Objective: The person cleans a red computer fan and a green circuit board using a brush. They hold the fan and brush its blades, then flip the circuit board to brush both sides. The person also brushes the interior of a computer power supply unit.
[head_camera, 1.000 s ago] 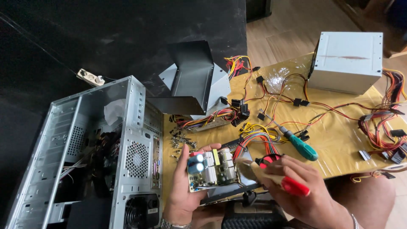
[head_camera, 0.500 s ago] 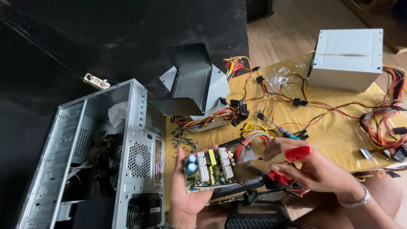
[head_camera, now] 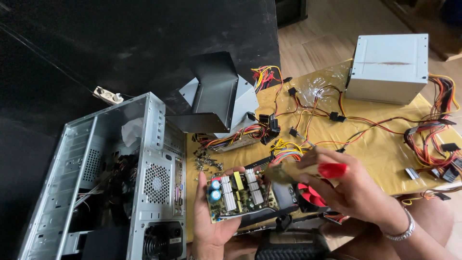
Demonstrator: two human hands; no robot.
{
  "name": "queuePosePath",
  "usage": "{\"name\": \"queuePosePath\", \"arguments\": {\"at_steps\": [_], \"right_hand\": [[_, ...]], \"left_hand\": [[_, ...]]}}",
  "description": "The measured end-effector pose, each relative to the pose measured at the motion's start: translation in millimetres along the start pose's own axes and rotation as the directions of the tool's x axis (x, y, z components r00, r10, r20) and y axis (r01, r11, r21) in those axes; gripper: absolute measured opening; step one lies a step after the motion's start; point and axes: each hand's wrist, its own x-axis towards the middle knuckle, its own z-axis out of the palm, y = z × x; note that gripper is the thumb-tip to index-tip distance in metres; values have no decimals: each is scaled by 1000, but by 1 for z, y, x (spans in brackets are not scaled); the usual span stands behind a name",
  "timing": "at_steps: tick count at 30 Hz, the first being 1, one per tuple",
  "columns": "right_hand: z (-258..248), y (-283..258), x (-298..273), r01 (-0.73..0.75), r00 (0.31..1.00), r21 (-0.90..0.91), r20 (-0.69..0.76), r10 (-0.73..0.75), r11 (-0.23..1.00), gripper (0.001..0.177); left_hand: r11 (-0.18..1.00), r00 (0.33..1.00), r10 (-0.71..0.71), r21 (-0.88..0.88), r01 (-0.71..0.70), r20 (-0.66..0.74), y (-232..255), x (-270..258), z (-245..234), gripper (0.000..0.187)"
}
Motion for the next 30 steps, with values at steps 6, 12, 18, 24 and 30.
{"name": "queuePosePath", "arguments": {"at_steps": [6,12,18,24,30], "right_hand": [[26,-17,1,-84,968,-34,-240,73,996,17],[29,-20,6,-25,978,-113,-210,0,993,14],[25,-23,12,-24,984,-114,-180,3,993,17],[23,-21,14,-20,968,-13,-252,16,1000,13],[29,-12,8,-91,962,12,-256,91,996,13]], "left_hand": [[1000,999,-13,28,12,42,-1,0,1,79],[998,1000,-13,60,13,-5,-4,-1,2,81],[999,1000,1,45,0,-20,-4,-1,2,81],[1000,1000,4,-6,-4,24,-7,-1,0,78],[999,999,42,26,-42,7,-8,2,2,78]]}}
